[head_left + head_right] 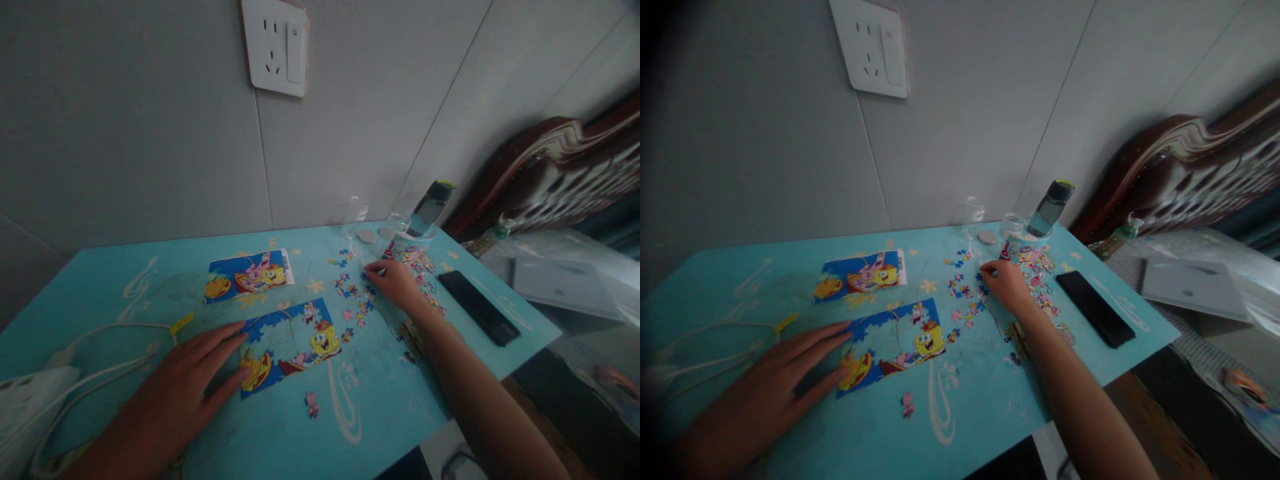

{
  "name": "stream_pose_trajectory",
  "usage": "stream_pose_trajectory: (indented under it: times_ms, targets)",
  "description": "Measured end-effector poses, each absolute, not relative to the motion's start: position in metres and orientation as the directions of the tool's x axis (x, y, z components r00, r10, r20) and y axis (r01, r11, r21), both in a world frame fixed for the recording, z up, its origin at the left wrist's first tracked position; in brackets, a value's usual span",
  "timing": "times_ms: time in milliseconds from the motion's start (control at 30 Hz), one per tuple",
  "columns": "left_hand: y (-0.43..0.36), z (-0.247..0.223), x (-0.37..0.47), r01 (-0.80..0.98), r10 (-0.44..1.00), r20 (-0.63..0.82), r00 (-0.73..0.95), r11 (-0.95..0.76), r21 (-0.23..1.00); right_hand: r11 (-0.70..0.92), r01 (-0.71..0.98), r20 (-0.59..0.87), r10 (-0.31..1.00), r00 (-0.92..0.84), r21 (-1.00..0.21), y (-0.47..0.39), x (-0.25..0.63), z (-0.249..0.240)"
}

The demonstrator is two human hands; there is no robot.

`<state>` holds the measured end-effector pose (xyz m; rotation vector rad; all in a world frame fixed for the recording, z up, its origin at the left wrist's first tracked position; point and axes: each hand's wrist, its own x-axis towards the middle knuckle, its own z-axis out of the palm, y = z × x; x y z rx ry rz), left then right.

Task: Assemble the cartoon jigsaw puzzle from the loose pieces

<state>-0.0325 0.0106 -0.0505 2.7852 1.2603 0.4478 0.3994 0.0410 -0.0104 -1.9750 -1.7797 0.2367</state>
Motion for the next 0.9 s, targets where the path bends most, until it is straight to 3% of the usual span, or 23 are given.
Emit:
stream_pose_trajectory:
  times_ms: [233,433,600,900]
  targets:
    - [0.008,-0.044,-0.027,0.732,0.749,0.239,0.618,-0.659,0.175,0.001,0.919,0.212,0.973,0.09,-0.395,0.04,0.388,-0.009]
    - [0.007,-0.042,-0.025,0.72,0.742,0.241,0.626,-0.669,0.186,0.148,0.941,0.21,0.974,-0.085,-0.305,0.068,0.354,-0.009]
    - [0.002,-0.037,-0.022,0.724,0.756,0.226,0.614,-0.653,0.222,0.118,0.961,0.203,0.977,-0.067,-0.25,0.096,0.339,-0.01]
    - [-0.003,-0.023,-0.014,0.716,0.761,0.205,0.616,-0.649,0.257,0.074,0.943,0.108,0.993,-0.041,-0.323,0.114,0.355,-0.011]
